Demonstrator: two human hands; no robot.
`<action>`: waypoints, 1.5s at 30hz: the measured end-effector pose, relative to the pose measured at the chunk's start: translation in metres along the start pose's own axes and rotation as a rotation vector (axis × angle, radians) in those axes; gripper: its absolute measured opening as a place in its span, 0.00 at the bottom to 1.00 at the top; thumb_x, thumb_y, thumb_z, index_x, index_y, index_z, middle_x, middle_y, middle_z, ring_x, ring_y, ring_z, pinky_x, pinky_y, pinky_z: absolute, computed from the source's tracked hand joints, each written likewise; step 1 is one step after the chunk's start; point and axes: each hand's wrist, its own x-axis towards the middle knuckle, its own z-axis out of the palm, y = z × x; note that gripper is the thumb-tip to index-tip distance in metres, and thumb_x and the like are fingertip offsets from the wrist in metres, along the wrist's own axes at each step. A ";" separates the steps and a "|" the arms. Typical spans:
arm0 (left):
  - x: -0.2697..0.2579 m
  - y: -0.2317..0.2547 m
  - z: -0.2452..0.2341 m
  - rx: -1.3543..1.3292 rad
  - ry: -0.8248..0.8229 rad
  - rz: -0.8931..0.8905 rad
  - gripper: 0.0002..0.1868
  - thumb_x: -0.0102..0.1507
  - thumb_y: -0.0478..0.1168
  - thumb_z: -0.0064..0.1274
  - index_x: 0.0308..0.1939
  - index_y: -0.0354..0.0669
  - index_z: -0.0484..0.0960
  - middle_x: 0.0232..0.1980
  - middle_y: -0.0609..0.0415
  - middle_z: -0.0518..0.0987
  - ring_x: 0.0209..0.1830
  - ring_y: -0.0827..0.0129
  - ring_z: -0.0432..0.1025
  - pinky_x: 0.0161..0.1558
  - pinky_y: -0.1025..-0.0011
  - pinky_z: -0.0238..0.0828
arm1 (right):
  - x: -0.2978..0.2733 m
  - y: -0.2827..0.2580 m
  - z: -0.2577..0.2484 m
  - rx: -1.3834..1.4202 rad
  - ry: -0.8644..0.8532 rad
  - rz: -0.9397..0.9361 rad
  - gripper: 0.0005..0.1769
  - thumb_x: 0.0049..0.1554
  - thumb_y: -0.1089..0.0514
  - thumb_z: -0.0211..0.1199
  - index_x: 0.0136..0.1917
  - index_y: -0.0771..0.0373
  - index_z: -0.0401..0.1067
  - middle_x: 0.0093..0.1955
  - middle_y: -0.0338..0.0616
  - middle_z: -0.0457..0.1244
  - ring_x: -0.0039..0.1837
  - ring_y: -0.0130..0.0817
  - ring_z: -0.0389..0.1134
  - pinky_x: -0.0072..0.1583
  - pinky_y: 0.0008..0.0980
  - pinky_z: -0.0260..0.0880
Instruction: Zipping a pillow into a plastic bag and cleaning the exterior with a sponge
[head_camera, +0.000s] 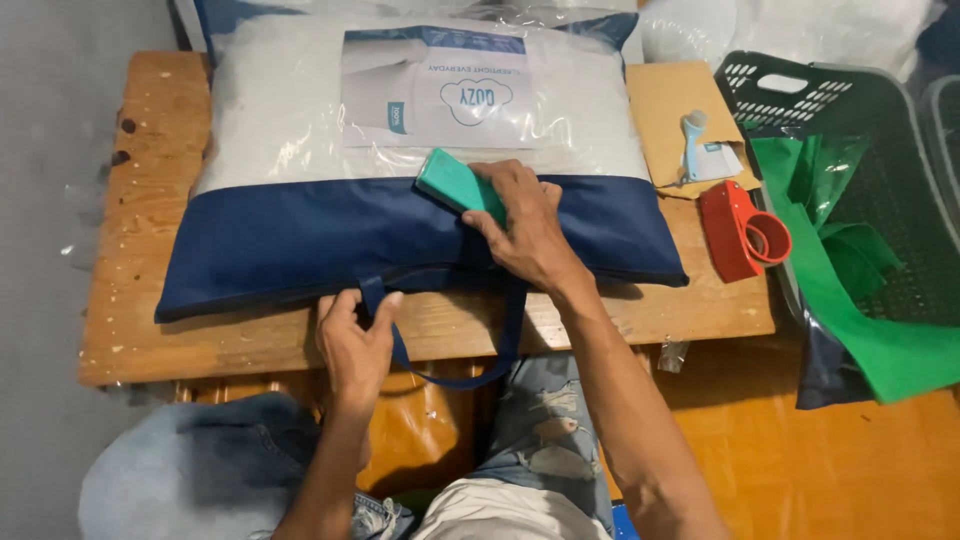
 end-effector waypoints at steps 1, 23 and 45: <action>0.000 0.005 -0.004 0.001 -0.001 0.010 0.22 0.58 0.49 0.71 0.44 0.37 0.82 0.43 0.40 0.78 0.46 0.44 0.76 0.46 0.54 0.74 | 0.001 0.000 0.001 0.000 0.010 0.001 0.28 0.59 0.48 0.68 0.71 0.51 0.67 0.59 0.40 0.62 0.62 0.44 0.65 0.62 0.46 0.53; 0.126 0.203 -0.081 -0.057 -0.416 0.535 0.39 0.69 0.61 0.22 0.66 0.39 0.77 0.72 0.38 0.68 0.75 0.46 0.59 0.70 0.56 0.50 | 0.034 -0.032 0.000 -0.416 0.008 -0.171 0.31 0.53 0.56 0.69 0.69 0.54 0.66 0.64 0.46 0.63 0.61 0.50 0.61 0.53 0.51 0.56; 0.173 0.126 0.037 0.259 -0.285 1.071 0.16 0.69 0.55 0.59 0.59 0.63 0.83 0.82 0.50 0.59 0.81 0.42 0.41 0.69 0.32 0.26 | -0.084 -0.024 0.059 -0.324 -0.117 -0.235 0.28 0.54 0.62 0.58 0.69 0.54 0.66 0.60 0.40 0.62 0.54 0.43 0.60 0.49 0.46 0.48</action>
